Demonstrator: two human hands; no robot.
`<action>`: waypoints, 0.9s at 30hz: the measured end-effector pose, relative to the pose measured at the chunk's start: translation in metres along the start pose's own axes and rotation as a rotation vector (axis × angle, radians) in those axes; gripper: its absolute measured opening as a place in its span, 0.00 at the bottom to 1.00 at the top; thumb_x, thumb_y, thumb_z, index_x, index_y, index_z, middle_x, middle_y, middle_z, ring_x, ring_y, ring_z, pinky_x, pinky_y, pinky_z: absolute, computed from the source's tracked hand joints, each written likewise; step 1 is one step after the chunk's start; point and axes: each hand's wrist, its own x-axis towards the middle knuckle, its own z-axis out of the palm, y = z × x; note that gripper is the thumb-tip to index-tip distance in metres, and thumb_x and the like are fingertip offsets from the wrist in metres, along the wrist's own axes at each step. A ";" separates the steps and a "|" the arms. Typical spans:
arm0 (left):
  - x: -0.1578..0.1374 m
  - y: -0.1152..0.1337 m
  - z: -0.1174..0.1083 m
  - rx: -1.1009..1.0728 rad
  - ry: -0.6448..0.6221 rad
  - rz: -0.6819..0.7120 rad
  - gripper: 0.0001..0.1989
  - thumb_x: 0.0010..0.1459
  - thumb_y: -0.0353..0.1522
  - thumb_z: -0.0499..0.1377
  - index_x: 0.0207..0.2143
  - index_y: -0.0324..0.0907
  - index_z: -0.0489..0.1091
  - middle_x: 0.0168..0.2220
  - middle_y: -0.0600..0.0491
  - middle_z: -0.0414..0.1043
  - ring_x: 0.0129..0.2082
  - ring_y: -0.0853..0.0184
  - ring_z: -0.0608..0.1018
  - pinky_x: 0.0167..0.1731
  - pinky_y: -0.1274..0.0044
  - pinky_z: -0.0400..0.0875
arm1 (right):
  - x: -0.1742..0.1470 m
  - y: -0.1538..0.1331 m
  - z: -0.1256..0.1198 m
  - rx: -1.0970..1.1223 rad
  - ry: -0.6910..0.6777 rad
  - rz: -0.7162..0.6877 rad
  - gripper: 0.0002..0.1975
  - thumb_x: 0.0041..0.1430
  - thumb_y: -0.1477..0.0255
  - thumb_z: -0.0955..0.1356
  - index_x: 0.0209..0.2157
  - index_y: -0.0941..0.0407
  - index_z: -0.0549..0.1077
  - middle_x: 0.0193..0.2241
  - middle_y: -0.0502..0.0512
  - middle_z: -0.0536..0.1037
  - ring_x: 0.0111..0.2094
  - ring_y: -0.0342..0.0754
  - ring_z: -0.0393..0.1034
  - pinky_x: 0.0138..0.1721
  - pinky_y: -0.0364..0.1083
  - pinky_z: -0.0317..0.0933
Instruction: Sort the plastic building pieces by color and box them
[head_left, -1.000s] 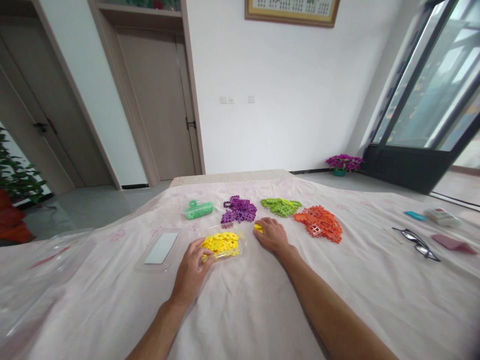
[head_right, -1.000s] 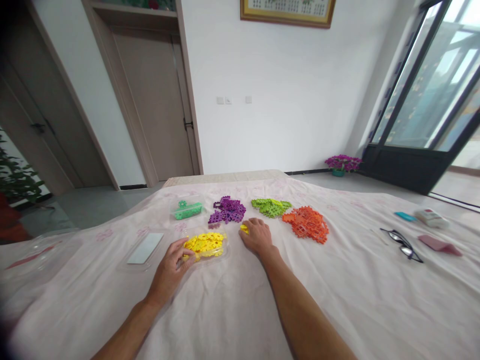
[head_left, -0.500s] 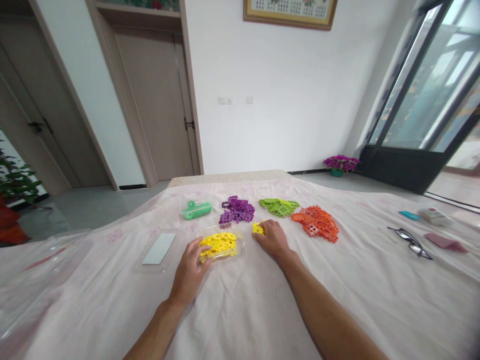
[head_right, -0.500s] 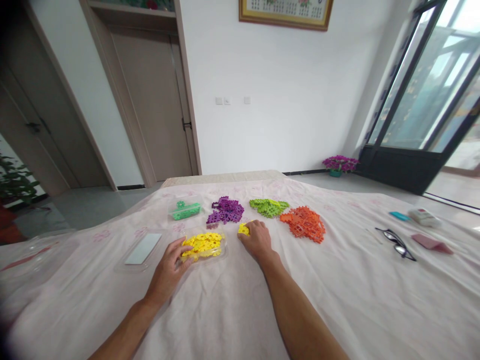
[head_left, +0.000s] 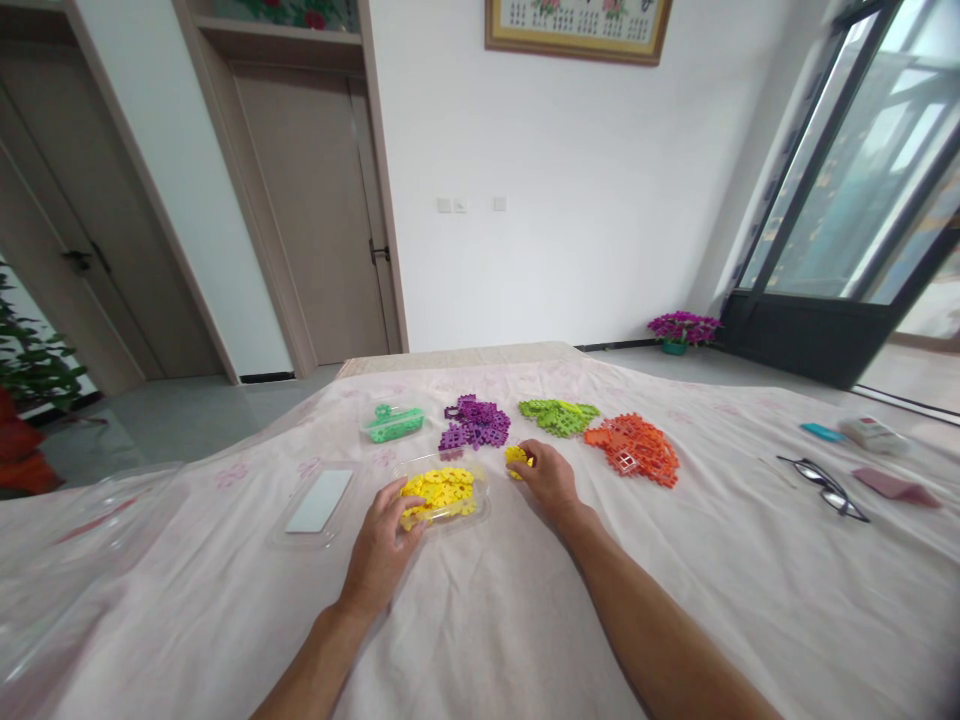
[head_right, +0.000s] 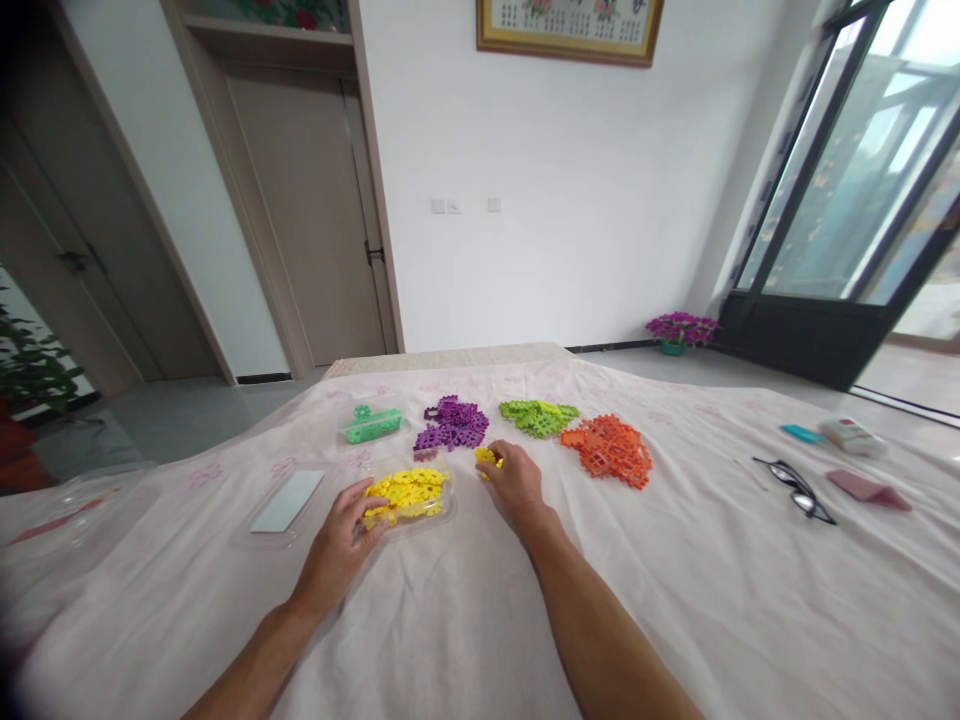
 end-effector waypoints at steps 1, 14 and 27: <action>0.000 0.000 0.000 0.003 -0.002 0.003 0.11 0.58 0.31 0.59 0.43 0.47 0.75 0.58 0.49 0.65 0.59 0.60 0.70 0.60 0.62 0.65 | 0.000 -0.002 0.002 0.072 0.004 0.017 0.08 0.52 0.65 0.70 0.34 0.54 0.76 0.30 0.50 0.77 0.32 0.47 0.68 0.34 0.44 0.55; 0.001 0.007 -0.003 0.005 -0.020 -0.022 0.11 0.57 0.29 0.59 0.43 0.46 0.76 0.58 0.48 0.65 0.59 0.59 0.70 0.60 0.61 0.65 | -0.018 -0.075 0.017 0.725 -0.313 -0.019 0.13 0.45 0.66 0.75 0.33 0.56 0.77 0.26 0.48 0.78 0.24 0.42 0.65 0.26 0.41 0.60; 0.000 -0.002 0.000 0.015 -0.020 0.007 0.12 0.58 0.30 0.58 0.44 0.47 0.75 0.58 0.48 0.65 0.59 0.60 0.70 0.61 0.61 0.64 | 0.002 0.012 -0.011 -0.209 -0.035 0.109 0.19 0.57 0.74 0.64 0.50 0.52 0.77 0.48 0.59 0.77 0.50 0.55 0.68 0.47 0.49 0.60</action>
